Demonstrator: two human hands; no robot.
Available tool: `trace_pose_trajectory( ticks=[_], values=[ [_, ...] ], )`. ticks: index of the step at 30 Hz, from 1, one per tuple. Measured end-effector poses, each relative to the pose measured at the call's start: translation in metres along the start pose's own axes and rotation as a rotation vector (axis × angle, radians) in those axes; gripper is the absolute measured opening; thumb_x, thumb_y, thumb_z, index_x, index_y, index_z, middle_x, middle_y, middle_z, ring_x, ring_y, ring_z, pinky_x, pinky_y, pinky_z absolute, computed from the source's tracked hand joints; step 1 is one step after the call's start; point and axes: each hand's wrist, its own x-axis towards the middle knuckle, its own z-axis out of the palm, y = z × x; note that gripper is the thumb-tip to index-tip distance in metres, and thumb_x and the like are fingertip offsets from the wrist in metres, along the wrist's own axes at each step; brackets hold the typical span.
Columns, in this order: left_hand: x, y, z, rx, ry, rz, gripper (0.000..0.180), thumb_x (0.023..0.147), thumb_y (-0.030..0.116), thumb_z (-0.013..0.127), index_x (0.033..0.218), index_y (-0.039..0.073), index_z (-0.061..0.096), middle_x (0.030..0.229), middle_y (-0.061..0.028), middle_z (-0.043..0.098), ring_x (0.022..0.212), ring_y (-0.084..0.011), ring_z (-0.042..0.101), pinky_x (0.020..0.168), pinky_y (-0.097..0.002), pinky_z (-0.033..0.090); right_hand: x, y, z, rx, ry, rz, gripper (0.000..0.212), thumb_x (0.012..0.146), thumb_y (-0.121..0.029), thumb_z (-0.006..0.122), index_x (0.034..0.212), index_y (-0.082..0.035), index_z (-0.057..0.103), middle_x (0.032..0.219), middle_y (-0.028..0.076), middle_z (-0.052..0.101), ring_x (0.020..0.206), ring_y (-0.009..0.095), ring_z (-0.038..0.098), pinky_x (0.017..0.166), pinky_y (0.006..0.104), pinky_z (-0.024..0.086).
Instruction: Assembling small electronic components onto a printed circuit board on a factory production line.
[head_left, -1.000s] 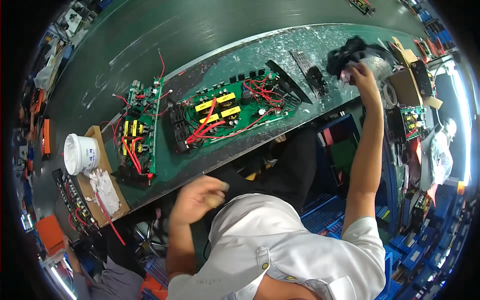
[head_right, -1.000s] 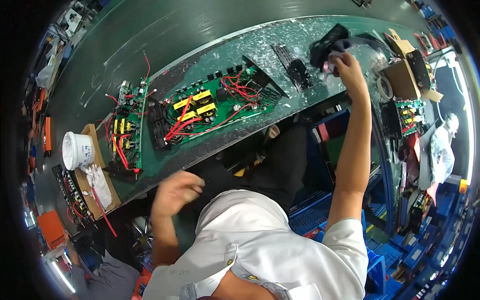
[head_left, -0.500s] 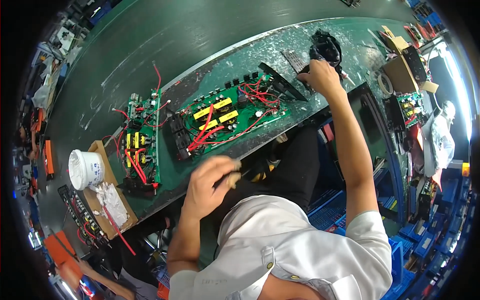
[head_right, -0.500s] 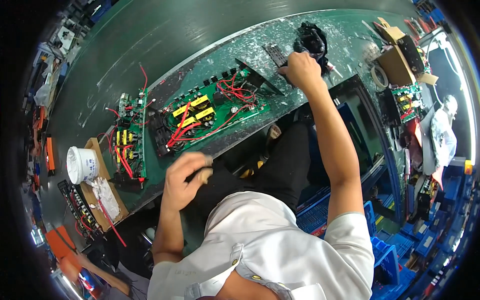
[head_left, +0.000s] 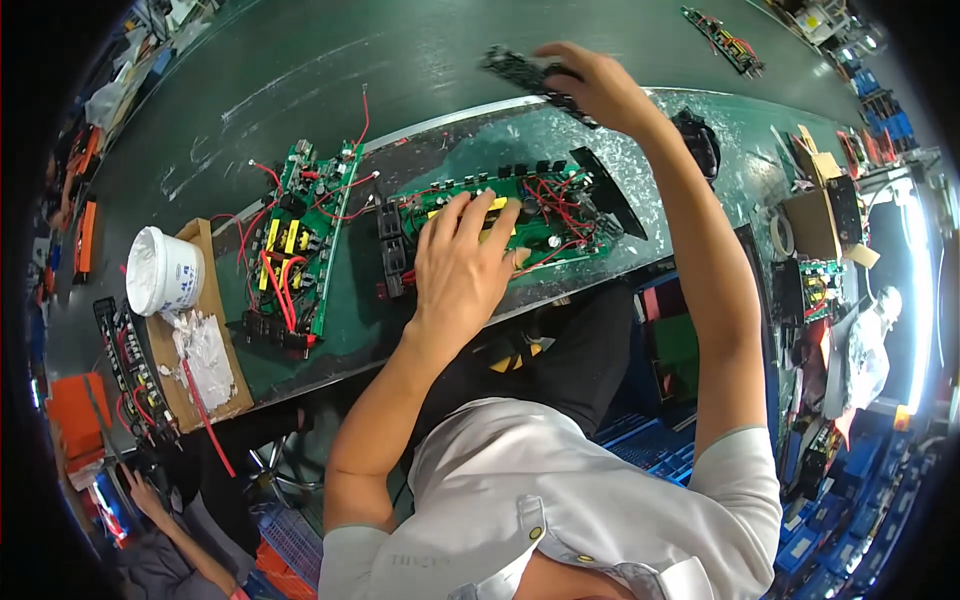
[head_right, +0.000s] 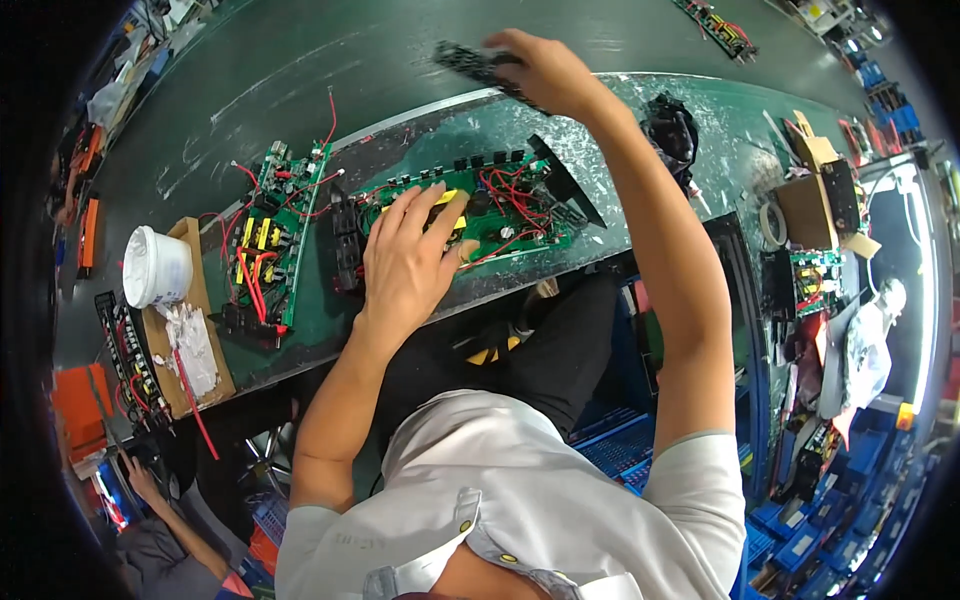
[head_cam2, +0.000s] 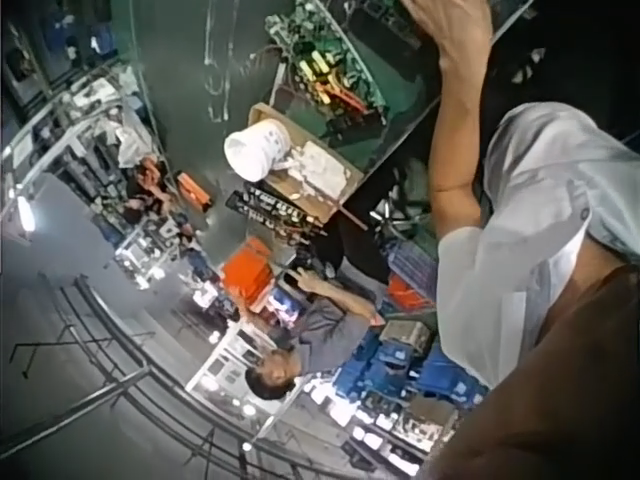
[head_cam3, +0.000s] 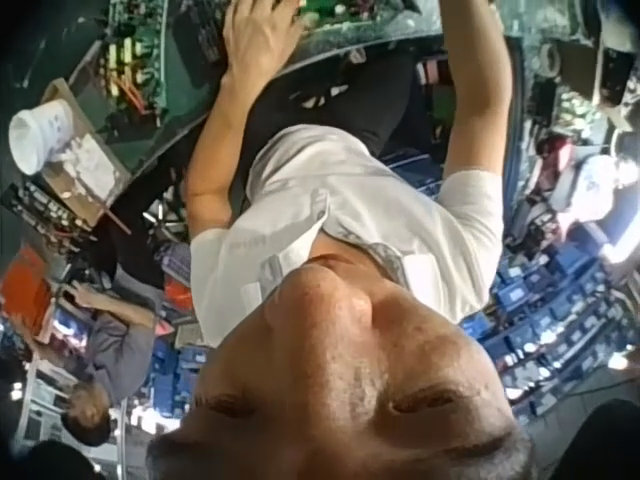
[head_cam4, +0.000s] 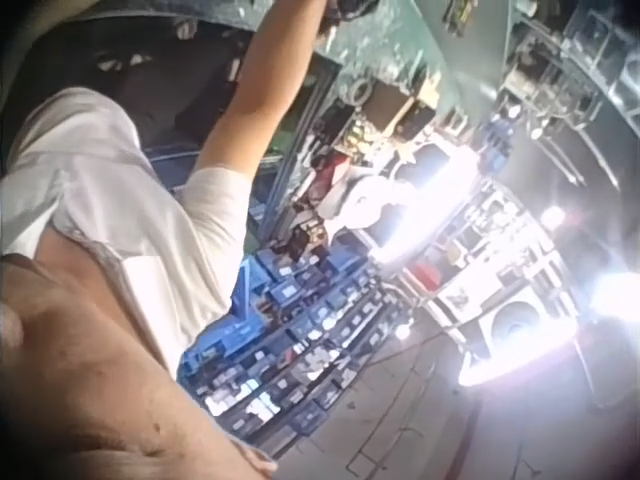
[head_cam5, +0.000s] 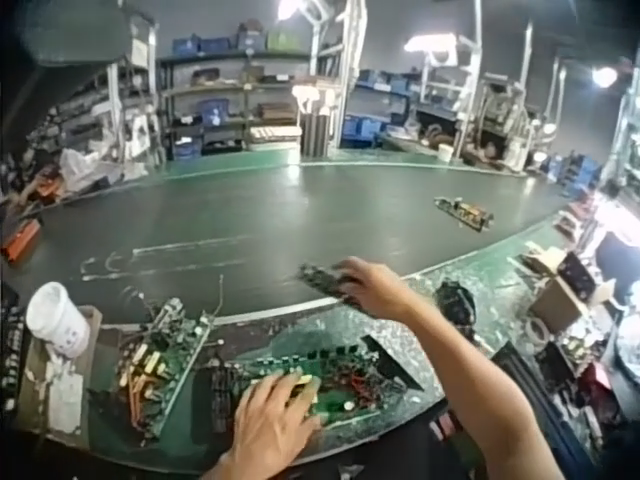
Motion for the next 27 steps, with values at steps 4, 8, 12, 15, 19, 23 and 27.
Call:
trace_pose_trajectory(
  ticks=[4,8,12,15,19,23,27],
  values=[
    [0.003,0.005,0.006,0.048,0.028,-0.068,0.055,0.078,0.020,0.078,0.129,0.010,0.060,0.129,-0.0098,0.059,0.121,-0.0334,0.054,0.101,-0.0475,0.043,0.024,-0.032,0.044,0.044,-0.281,-0.116,0.029,0.092,-0.016,0.065,0.119,-0.006,0.064,0.103,0.019,0.069,0.093,0.039,0.065,0.085,0.0429,0.051],
    [0.005,0.005,0.012,0.049,0.059,-0.123,0.055,0.078,0.019,0.078,0.128,0.007,0.060,0.127,-0.0076,0.060,0.119,-0.0314,0.055,0.101,-0.0471,0.043,0.011,-0.033,0.051,-0.054,-0.481,-0.015,0.030,0.090,-0.017,0.062,0.118,-0.007,0.064,0.098,0.021,0.070,0.093,0.041,0.066,0.081,0.0489,0.051],
    [0.006,0.005,0.012,0.076,0.066,-0.107,0.054,0.076,0.019,0.079,0.125,0.006,0.062,0.126,-0.0076,0.061,0.117,-0.0302,0.057,0.101,-0.0460,0.043,-0.008,-0.017,0.031,0.005,-0.541,-0.079,0.032,0.090,-0.010,0.066,0.121,-0.006,0.065,0.102,0.018,0.072,0.095,0.032,0.068,0.086,0.0405,0.051],
    [0.006,0.006,0.013,0.082,0.076,-0.112,0.053,0.076,0.019,0.080,0.124,0.006,0.063,0.126,-0.0081,0.062,0.116,-0.0302,0.058,0.100,-0.0456,0.044,-0.012,-0.018,0.025,0.069,-0.703,0.020,0.032,0.091,-0.010,0.065,0.121,0.000,0.066,0.110,0.018,0.071,0.100,0.031,0.068,0.091,0.0384,0.051],
    [0.005,0.005,0.017,0.108,0.080,-0.102,0.053,0.075,0.021,0.080,0.123,0.004,0.063,0.125,-0.0101,0.063,0.116,-0.0315,0.058,0.102,-0.0457,0.043,-0.011,-0.026,0.028,0.079,-0.704,0.005,0.033,0.089,-0.007,0.063,0.122,-0.004,0.067,0.109,0.019,0.072,0.097,0.034,0.069,0.088,0.0395,0.052],
    [0.006,0.003,0.018,0.121,0.050,-0.088,0.054,0.077,0.025,0.079,0.124,0.005,0.063,0.127,-0.0087,0.063,0.117,-0.0294,0.058,0.103,-0.0460,0.042,-0.017,-0.027,0.028,0.083,-0.686,-0.011,0.035,0.087,-0.004,0.061,0.122,-0.004,0.067,0.111,0.019,0.071,0.101,0.035,0.068,0.090,0.0400,0.052],
    [0.004,0.004,0.019,0.186,0.037,-0.080,0.052,0.079,0.026,0.077,0.126,0.008,0.063,0.129,-0.0063,0.063,0.118,-0.0289,0.058,0.103,-0.0519,0.040,-0.018,-0.027,0.031,0.013,-0.660,-0.053,0.038,0.085,0.001,0.059,0.123,-0.003,0.066,0.113,0.019,0.070,0.104,0.035,0.067,0.093,0.0407,0.051]
  ],
)
